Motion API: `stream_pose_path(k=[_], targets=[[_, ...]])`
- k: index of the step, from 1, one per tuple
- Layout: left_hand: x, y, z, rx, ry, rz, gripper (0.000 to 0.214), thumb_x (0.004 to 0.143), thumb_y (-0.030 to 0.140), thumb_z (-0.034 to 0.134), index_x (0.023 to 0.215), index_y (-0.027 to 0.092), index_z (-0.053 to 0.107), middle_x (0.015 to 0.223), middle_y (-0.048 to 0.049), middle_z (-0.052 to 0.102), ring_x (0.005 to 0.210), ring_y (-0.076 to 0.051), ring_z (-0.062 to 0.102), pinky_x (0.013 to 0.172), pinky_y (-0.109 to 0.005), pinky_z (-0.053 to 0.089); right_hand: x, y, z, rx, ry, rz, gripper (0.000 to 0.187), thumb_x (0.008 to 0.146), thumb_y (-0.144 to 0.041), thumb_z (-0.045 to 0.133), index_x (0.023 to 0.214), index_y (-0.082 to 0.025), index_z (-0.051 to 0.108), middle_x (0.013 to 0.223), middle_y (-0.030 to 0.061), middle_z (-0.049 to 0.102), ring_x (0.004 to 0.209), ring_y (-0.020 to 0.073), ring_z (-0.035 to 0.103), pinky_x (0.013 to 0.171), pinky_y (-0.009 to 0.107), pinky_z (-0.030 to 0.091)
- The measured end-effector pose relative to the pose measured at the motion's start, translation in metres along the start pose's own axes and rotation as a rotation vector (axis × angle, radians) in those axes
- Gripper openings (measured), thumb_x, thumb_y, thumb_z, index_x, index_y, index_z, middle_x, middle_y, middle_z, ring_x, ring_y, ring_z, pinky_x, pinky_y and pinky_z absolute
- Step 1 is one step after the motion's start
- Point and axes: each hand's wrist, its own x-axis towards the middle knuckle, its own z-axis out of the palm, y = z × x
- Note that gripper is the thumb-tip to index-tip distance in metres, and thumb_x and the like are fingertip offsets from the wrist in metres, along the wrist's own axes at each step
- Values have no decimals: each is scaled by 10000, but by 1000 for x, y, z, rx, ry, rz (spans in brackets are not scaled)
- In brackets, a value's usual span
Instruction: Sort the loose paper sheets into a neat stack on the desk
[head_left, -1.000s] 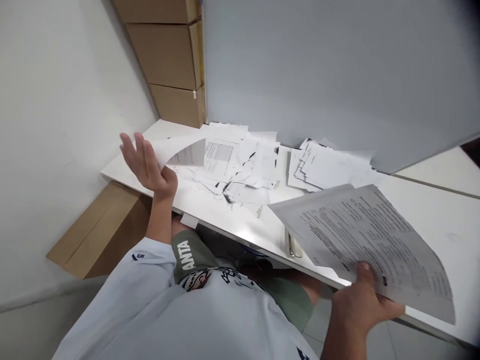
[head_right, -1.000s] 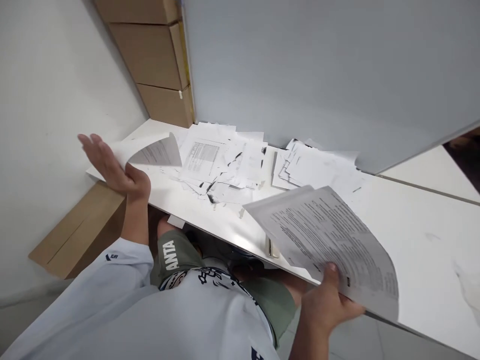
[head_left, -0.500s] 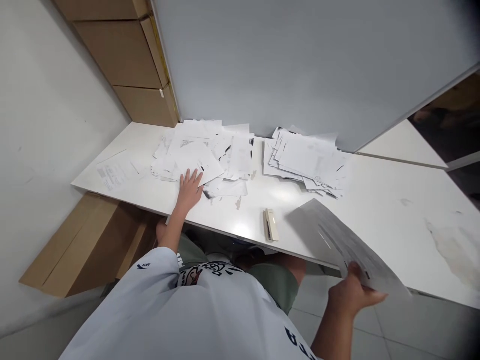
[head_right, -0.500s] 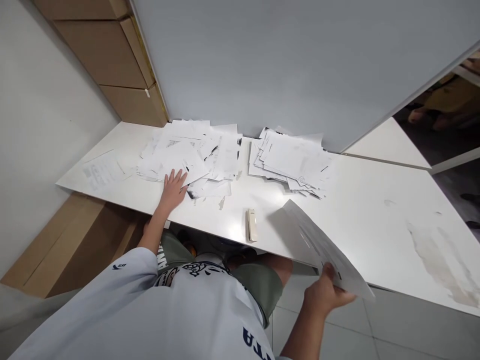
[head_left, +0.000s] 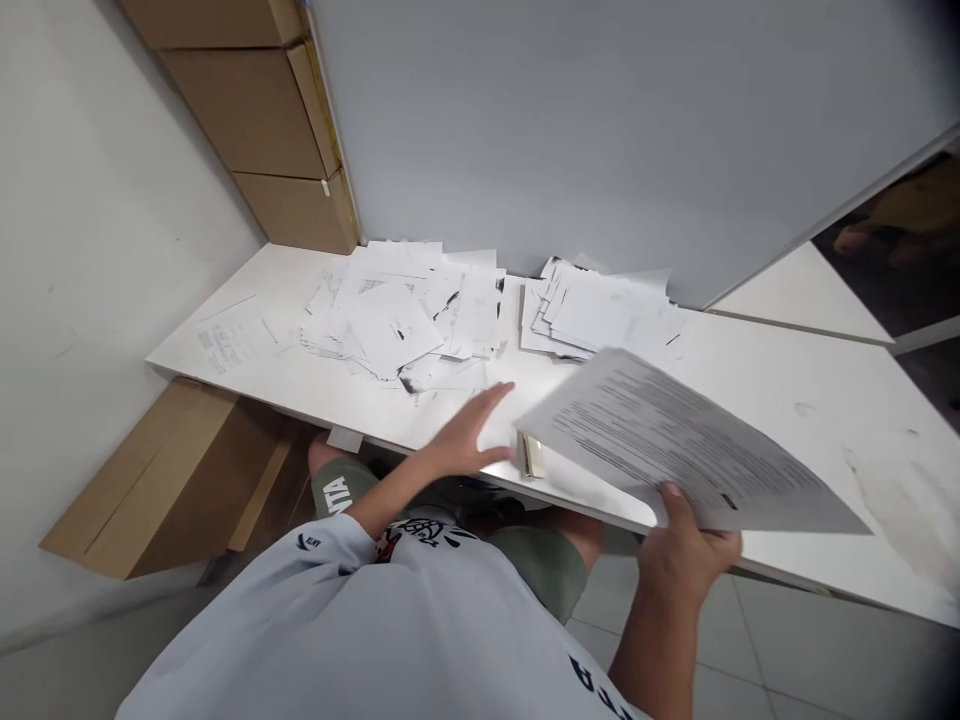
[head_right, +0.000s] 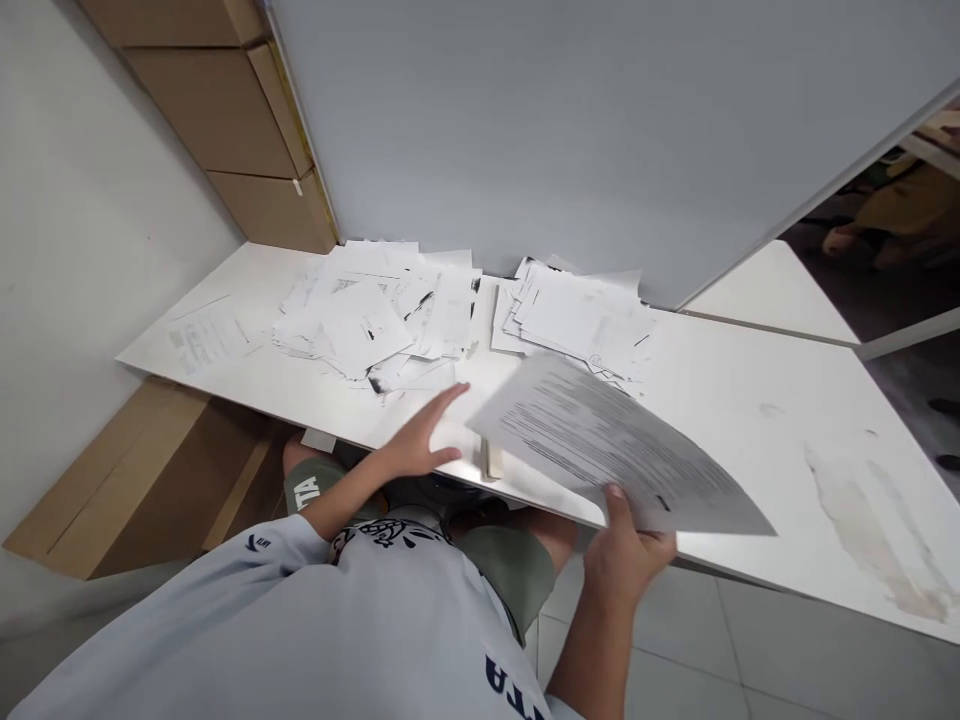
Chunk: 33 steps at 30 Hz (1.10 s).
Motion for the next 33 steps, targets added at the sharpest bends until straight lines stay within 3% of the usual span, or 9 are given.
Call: stream_pose_path(k=[2,5,9,13,16,21,27,33], targets=[[4,22,18,-265,13,-36,923,875,641,530,1563,202,99,1603,-165,238,1459,-317,296,1175,-441,328,-13,-10,7,-27,-123,27,528,551,-336,838,982,-94,652,1073,119,682,1088,271,619,1078,497,411],[1,31,25,-549,85,-194,839,914,559,537,1560,259,94,1544,-159,355,1401,-330,393,1098,-440,405,-26,-17,7,-74,-296,90,551,602,-362,837,1065,-122,658,1065,98,693,1094,261,619,1064,481,422],[-13,16,17,-605,78,-461,667,878,442,618,1472,264,373,1452,-113,489,1326,-336,468,894,-371,536,-31,-16,-2,-122,-433,243,626,603,-388,847,1151,-164,645,1032,84,713,1059,267,636,1035,485,442],[-36,7,21,-683,161,-578,491,850,427,614,1276,187,571,1253,-110,639,1010,-272,648,753,-367,567,-31,-8,-6,-151,-581,408,614,646,-441,813,1188,-209,641,1064,87,720,1079,281,634,1014,478,458],[-57,10,27,-705,241,-599,394,818,429,661,1102,155,653,1111,-97,702,981,-253,658,853,-370,531,-31,1,-12,-152,-628,448,594,664,-482,781,1180,-219,650,1123,95,710,1125,299,619,982,461,483],[-82,14,30,-905,135,-656,453,769,523,704,1006,136,703,1019,-105,741,959,-275,681,877,-374,501,-27,13,-37,-252,-717,491,491,674,-480,772,1086,-228,685,1117,82,717,1070,296,645,934,437,505],[-79,7,54,-1011,163,-751,491,722,551,734,983,135,732,1003,-99,750,948,-279,682,869,-365,483,-28,24,-71,-316,-788,617,526,638,-479,815,1088,-240,682,1146,71,710,1065,287,651,952,429,505],[-76,16,87,-982,22,-733,488,727,559,723,941,121,730,952,-107,751,908,-280,683,823,-364,480,-21,30,-114,-355,-717,671,528,672,-493,794,1122,-254,655,1158,78,705,1045,292,666,916,444,535]])
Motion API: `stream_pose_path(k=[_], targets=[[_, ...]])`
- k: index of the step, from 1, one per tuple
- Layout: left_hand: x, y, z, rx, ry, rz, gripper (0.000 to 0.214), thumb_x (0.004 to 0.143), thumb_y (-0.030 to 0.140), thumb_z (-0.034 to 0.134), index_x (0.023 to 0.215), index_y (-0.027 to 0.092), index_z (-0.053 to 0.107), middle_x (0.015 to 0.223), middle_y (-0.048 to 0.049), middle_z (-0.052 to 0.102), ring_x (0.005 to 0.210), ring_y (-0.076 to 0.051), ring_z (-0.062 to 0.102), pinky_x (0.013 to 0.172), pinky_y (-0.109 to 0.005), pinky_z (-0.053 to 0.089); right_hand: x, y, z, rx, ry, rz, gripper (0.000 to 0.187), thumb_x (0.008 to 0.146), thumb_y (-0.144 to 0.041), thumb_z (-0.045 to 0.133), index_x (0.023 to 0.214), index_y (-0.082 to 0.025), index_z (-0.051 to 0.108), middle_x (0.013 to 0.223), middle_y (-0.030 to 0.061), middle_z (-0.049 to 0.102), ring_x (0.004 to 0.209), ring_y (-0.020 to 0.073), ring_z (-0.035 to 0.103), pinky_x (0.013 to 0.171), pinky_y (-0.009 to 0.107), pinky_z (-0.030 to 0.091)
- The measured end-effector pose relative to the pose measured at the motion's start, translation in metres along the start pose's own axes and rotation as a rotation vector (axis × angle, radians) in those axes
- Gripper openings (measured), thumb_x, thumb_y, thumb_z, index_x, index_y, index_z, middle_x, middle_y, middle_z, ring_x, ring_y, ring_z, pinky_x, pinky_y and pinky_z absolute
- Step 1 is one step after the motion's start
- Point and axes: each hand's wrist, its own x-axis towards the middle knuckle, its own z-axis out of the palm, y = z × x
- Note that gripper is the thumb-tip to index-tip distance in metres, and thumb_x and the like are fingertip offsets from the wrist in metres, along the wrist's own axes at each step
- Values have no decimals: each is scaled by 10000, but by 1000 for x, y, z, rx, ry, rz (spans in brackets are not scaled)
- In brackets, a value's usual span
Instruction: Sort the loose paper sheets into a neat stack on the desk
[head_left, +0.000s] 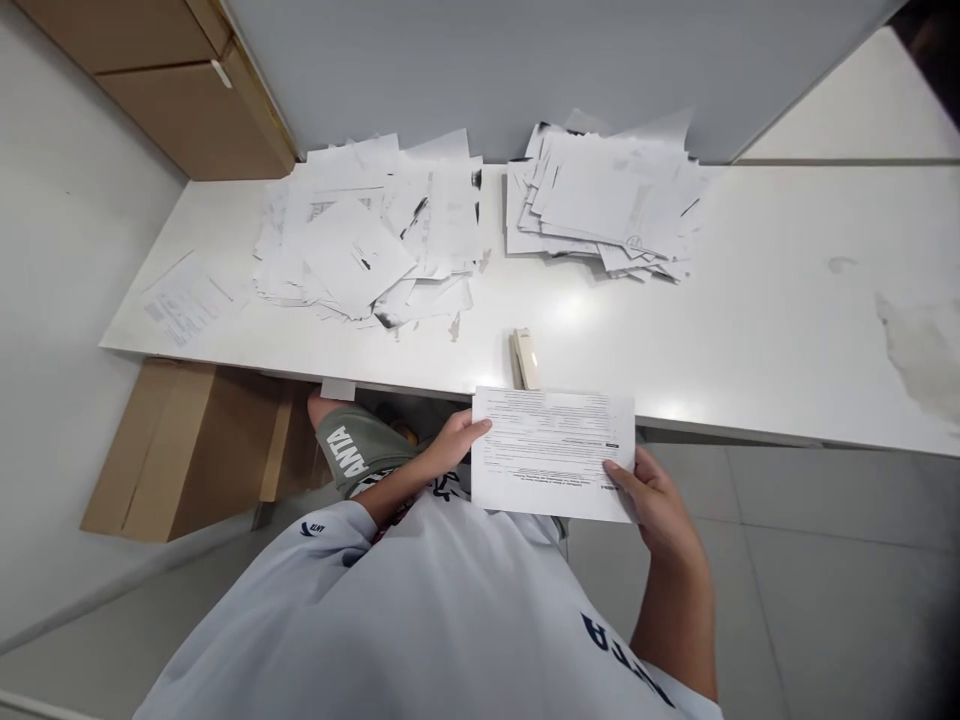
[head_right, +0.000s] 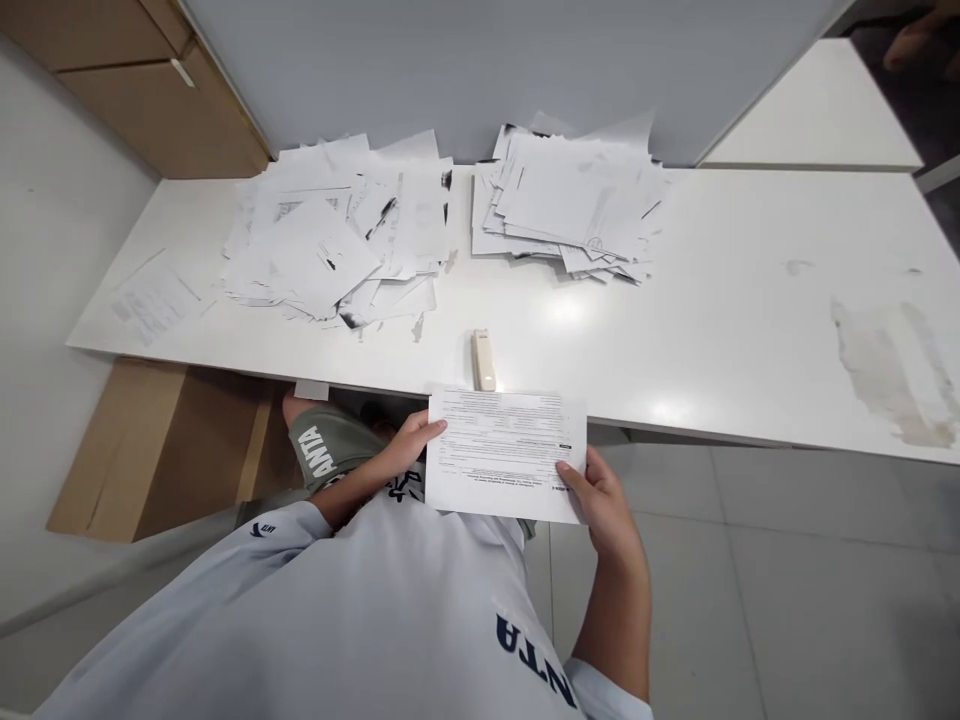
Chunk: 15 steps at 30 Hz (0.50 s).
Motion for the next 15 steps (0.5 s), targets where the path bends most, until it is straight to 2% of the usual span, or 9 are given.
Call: stream_pose_path(k=[3,6,11,15], targets=[[3,-10,15,-12,-15,5,440,759,519,700,966,130,715,981,-106,745,941,-285,676,848,-380,481,-3,-1,-18,-29,21,10,518,686,-491,786,1132,-268,647,1175,73,698,1038,292,669,883,436,555],[12,-15,27,-53,-9,26,359,753,430,702,970,144,697,1011,-99,739,992,-290,663,886,-394,475,1,-7,-27,-43,44,-23,505,681,-498,786,1109,-269,647,1165,68,702,1026,287,672,885,435,555],[22,-13,40,-114,144,97,277,698,195,622,972,171,657,1043,-57,727,1034,-263,645,928,-374,456,14,-22,-29,-72,12,-57,485,691,-498,776,1093,-262,642,1145,70,708,1005,279,676,876,426,554],[19,-9,47,-144,222,78,311,676,139,587,982,170,630,1039,-56,718,1041,-257,638,918,-365,457,25,-32,-29,-103,-29,-63,491,698,-489,762,1112,-257,639,1125,65,714,990,274,678,863,423,555]])
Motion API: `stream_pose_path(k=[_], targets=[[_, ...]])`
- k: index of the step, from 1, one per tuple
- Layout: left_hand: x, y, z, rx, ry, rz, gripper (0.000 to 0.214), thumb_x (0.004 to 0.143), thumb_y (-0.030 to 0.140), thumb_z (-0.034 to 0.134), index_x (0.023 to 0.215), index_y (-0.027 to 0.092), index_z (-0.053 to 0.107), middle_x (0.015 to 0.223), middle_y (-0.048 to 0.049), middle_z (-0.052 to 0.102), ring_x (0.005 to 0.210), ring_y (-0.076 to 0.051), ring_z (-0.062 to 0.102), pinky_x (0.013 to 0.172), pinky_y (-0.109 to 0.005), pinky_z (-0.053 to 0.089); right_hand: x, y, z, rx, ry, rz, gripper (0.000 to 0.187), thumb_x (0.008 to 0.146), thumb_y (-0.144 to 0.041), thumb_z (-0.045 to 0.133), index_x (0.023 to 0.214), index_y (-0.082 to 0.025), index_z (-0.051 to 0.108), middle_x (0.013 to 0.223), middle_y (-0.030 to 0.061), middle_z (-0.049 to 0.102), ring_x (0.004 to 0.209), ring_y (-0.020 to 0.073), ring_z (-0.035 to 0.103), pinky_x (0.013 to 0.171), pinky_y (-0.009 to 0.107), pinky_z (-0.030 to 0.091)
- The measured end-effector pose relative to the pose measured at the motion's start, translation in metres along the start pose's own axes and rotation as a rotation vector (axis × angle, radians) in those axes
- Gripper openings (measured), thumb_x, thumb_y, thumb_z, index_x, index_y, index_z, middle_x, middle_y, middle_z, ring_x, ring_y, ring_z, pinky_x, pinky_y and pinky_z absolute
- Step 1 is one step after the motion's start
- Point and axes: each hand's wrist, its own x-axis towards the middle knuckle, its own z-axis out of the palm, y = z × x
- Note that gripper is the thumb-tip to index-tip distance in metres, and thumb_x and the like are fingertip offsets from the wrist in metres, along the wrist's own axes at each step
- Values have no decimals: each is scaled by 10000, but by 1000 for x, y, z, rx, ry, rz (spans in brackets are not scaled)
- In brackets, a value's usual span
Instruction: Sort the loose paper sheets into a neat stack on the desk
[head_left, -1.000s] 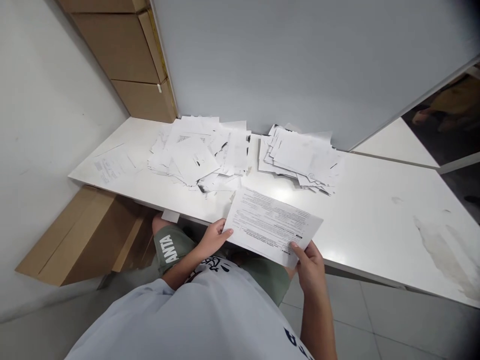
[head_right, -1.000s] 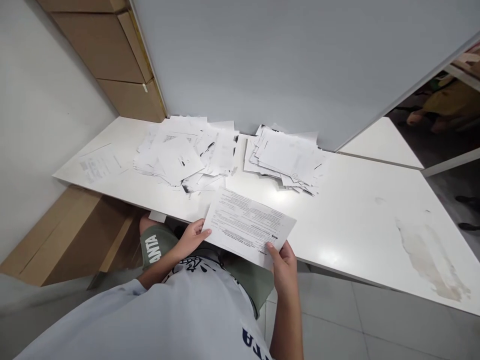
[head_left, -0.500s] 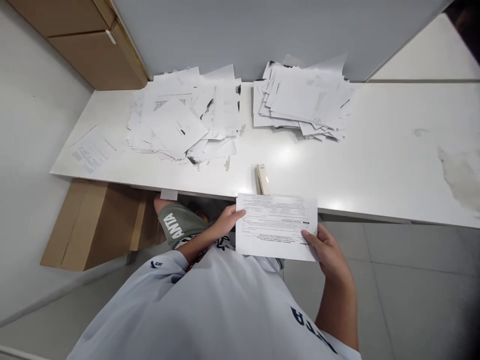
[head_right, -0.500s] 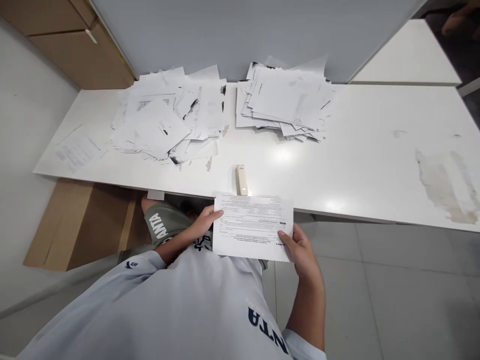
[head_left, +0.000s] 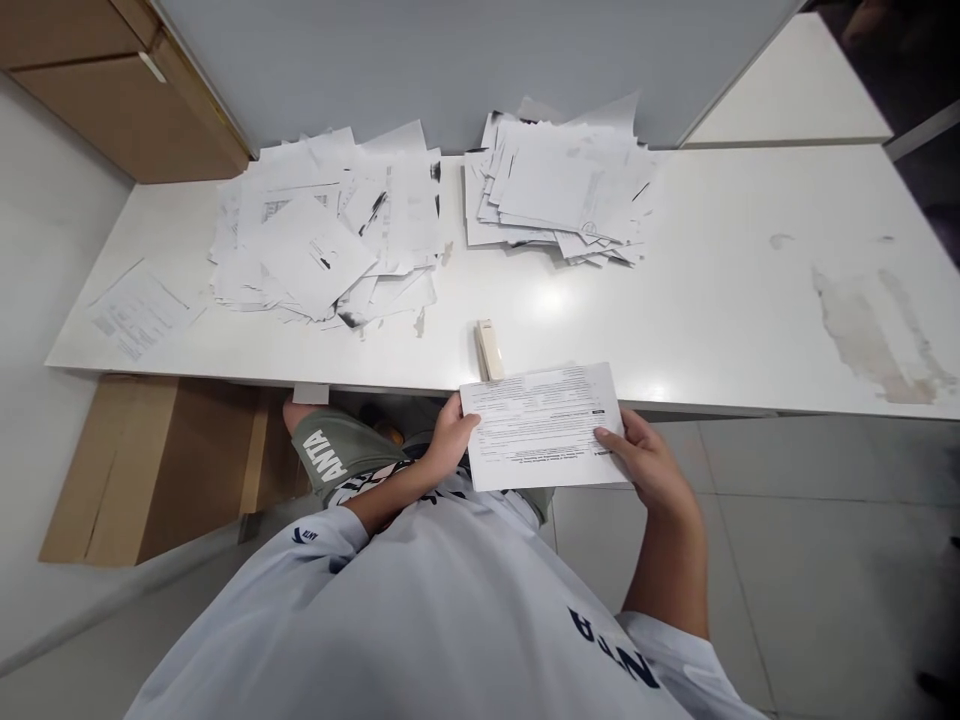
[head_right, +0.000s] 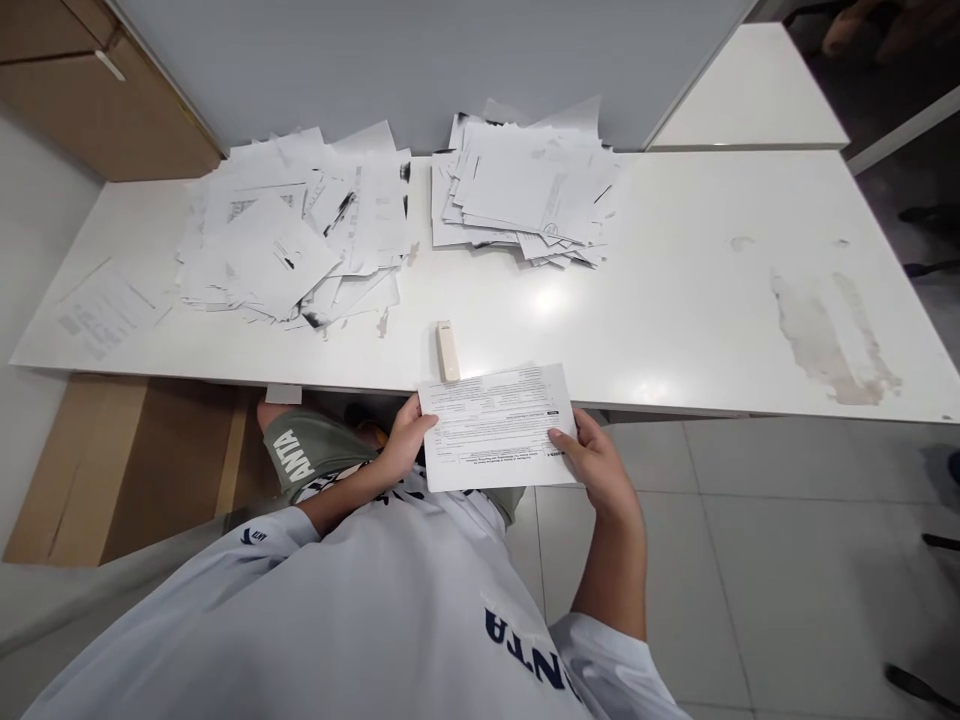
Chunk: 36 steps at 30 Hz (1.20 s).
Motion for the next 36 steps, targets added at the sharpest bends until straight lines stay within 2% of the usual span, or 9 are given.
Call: stream_pose_path(k=[9,15,17,19,22,24,25,30,36], targets=[[-7,6,1,-1,35,-88,322,656,141,584,974,169,623,1071,-57,711,1058,-249,627,926,-358,459,16,-10,-1,-85,-48,41,486,678,-485,763,1089,-243,669,1078,56,727,939,271,675,785,387,553],[-10,4,2,18,110,-98,231,756,320,630,930,183,565,942,-46,674,945,-217,626,851,-332,472,18,-10,2,35,6,46,472,659,-449,788,1068,-242,675,1062,54,729,960,279,676,837,410,554],[-13,3,-2,138,218,4,250,802,395,606,941,202,526,873,-32,619,853,-193,602,806,-333,474,20,-10,3,61,42,40,455,655,-438,790,1050,-243,675,1061,54,729,964,281,675,838,413,554],[-11,8,-5,349,299,246,274,816,436,601,955,218,511,852,-35,571,826,-198,568,812,-361,469,22,-10,4,71,64,36,450,652,-432,789,1042,-240,673,1057,55,730,966,283,675,840,417,553],[10,34,8,728,37,605,248,824,436,594,943,222,560,883,-78,582,895,-244,561,904,-427,440,25,-12,4,74,52,30,460,641,-439,791,1036,-235,672,1042,56,734,960,284,676,846,423,550],[34,56,27,967,-264,671,248,881,370,522,1056,211,597,1016,-116,620,1037,-281,559,995,-466,392,26,-12,5,73,41,19,462,634,-453,792,1024,-234,675,1031,54,737,954,282,679,856,424,548],[47,65,38,1078,-319,694,288,905,330,477,1133,194,589,1114,-132,614,1152,-303,523,1044,-485,354,27,-11,6,74,45,12,464,623,-459,796,1010,-232,677,1020,53,739,948,282,681,861,426,546],[85,76,61,1531,-244,635,377,885,160,419,1220,100,580,1316,-182,548,1446,-392,230,1172,-602,99,29,-4,15,139,117,-10,494,577,-470,818,976,-219,670,985,55,746,927,284,690,876,436,549],[89,66,46,1680,-369,604,436,894,163,398,1304,129,544,1451,-158,477,1454,-370,238,1168,-583,174,31,8,22,191,120,-19,467,636,-481,795,995,-223,645,1009,70,739,892,277,704,758,384,592]])
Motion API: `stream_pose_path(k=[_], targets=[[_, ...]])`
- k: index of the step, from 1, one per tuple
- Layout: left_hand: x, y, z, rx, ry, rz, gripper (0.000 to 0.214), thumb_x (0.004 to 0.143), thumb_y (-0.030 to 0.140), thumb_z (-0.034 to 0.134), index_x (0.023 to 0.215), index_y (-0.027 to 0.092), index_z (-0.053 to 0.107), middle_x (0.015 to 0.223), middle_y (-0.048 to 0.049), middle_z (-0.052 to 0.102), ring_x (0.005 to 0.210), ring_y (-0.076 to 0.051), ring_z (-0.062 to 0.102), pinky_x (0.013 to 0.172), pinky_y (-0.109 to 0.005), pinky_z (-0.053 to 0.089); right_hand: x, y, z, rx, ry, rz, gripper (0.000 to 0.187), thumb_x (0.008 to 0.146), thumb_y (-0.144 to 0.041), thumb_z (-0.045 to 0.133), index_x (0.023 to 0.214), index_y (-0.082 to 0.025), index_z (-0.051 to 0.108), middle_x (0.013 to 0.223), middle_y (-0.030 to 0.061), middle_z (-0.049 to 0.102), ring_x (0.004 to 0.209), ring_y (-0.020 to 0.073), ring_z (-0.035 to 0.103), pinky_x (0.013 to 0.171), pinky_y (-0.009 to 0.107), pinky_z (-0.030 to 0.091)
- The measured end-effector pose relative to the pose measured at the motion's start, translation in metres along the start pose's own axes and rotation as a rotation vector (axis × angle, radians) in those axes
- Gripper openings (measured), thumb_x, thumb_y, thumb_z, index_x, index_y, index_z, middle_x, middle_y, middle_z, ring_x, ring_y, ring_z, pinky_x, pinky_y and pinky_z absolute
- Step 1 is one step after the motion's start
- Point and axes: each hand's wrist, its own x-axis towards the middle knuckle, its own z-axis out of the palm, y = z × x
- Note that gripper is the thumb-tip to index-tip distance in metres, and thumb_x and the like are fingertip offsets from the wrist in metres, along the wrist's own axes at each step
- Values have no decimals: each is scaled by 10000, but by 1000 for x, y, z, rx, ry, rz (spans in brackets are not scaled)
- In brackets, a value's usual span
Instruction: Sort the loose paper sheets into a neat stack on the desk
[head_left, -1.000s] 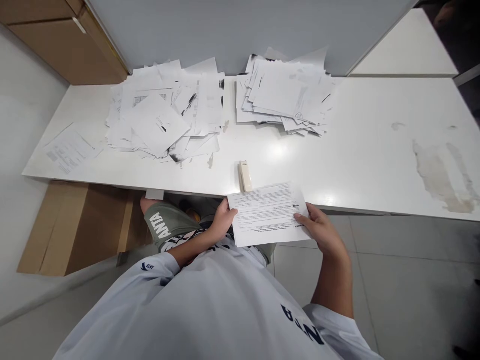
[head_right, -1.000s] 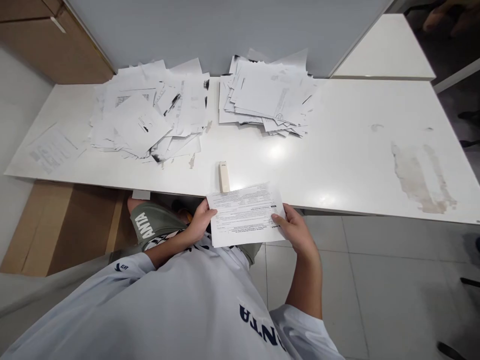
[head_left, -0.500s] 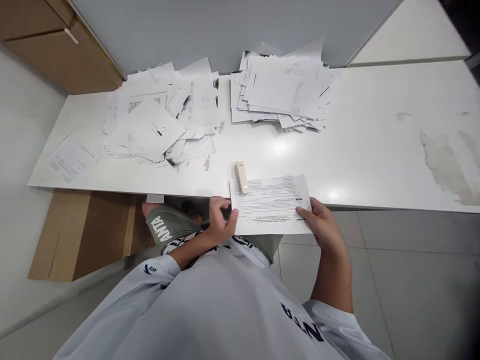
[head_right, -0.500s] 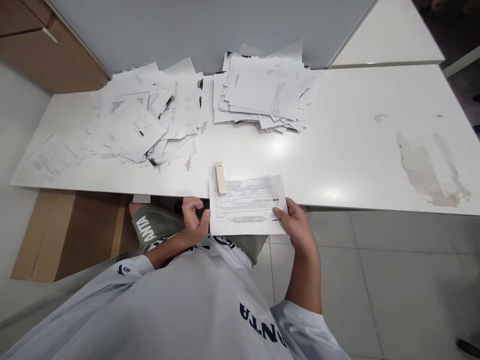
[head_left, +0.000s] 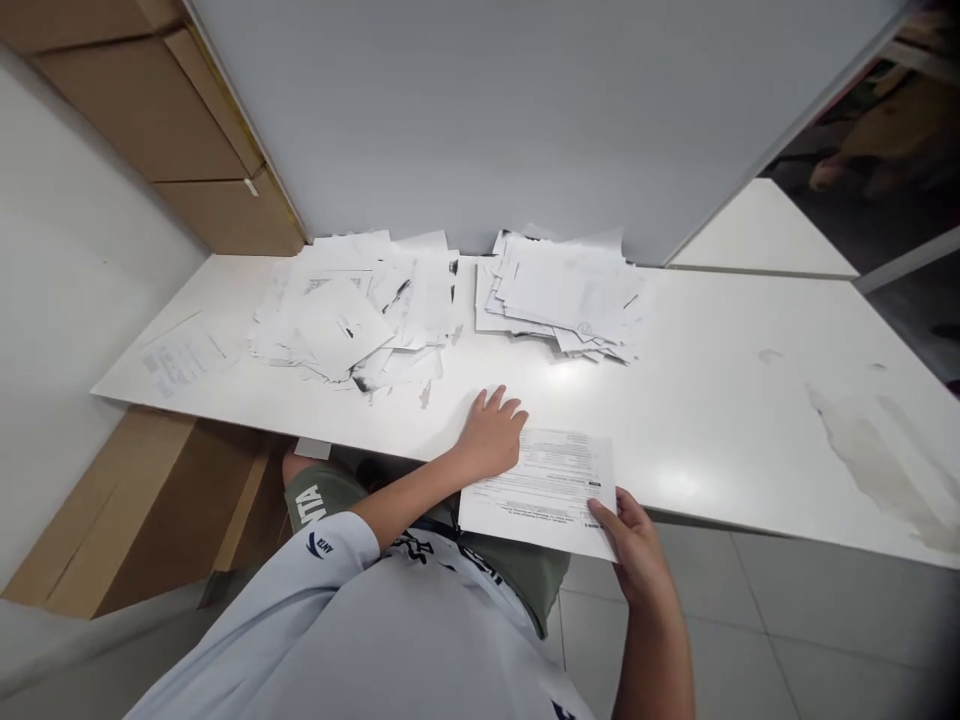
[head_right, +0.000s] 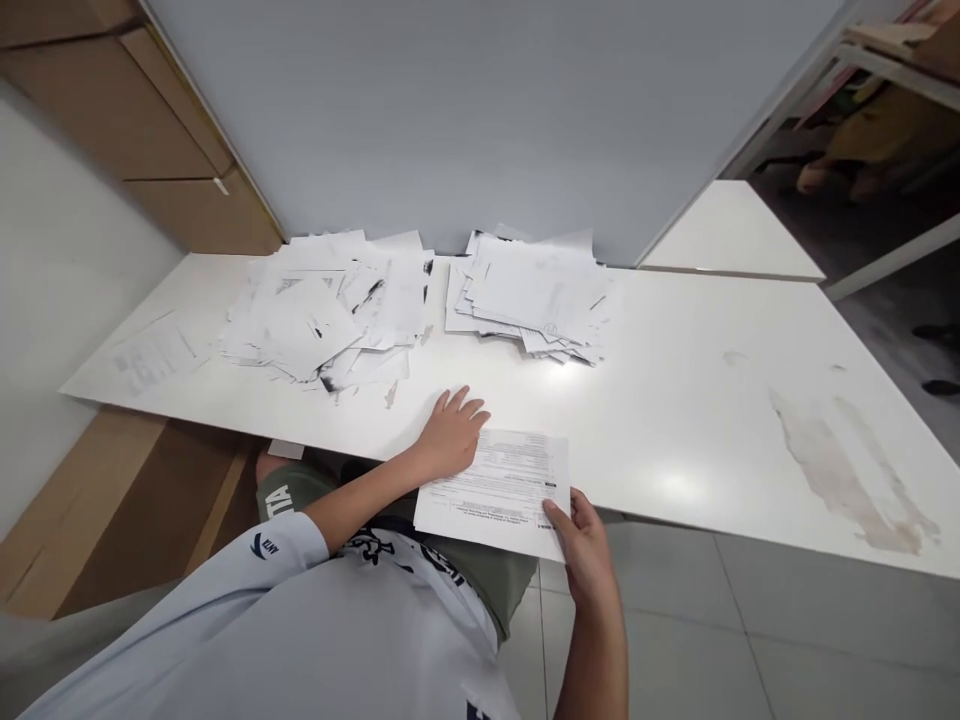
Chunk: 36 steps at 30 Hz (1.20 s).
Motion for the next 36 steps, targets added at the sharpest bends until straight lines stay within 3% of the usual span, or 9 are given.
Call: stream_pose_path(k=[6,11,17,23,28,32,36], targets=[[0,-3,-1,40,-52,95,436,908,177,399,1322,129,528,1481,-138,461,1430,-349,295,1153,-558,208,-4,9,12,16,153,-2,491,629,-475,789,1019,-219,637,1036,62,734,913,265,701,731,338,596],[-2,-2,4,82,6,104,412,923,212,390,1293,132,554,1454,-132,493,1402,-348,323,1134,-542,233,-6,14,19,-17,177,-45,456,682,-481,752,1044,-228,637,984,56,743,912,263,703,732,330,598],[-2,-1,8,98,61,108,352,925,224,421,1224,151,592,1393,-121,542,1359,-343,379,1100,-518,271,-7,15,14,-60,168,-60,544,678,-495,754,1135,-222,641,977,50,745,909,270,706,715,335,601],[-4,1,12,146,119,97,382,987,316,333,1180,140,612,1347,-117,578,1294,-340,435,1083,-531,292,-7,14,5,-37,145,25,566,614,-528,780,1080,-235,650,1020,53,741,916,281,705,716,346,603],[-9,4,12,207,159,92,413,997,371,333,1202,137,604,1329,-128,587,1278,-332,451,1078,-533,295,2,-3,-5,-156,-7,114,553,551,-543,808,981,-221,678,998,75,744,876,303,704,696,363,591],[-11,5,15,241,179,96,416,997,376,336,1199,137,609,1311,-126,595,1264,-327,466,1087,-536,284,10,-28,1,-247,-91,167,578,510,-583,799,942,-215,687,923,81,749,799,313,701,668,382,572],[-10,4,14,181,140,98,438,1003,394,311,1173,135,620,1302,-126,601,1242,-315,483,1081,-534,292,18,-45,8,-438,-70,61,547,498,-634,743,867,-232,706,850,53,746,764,300,681,631,362,542]])
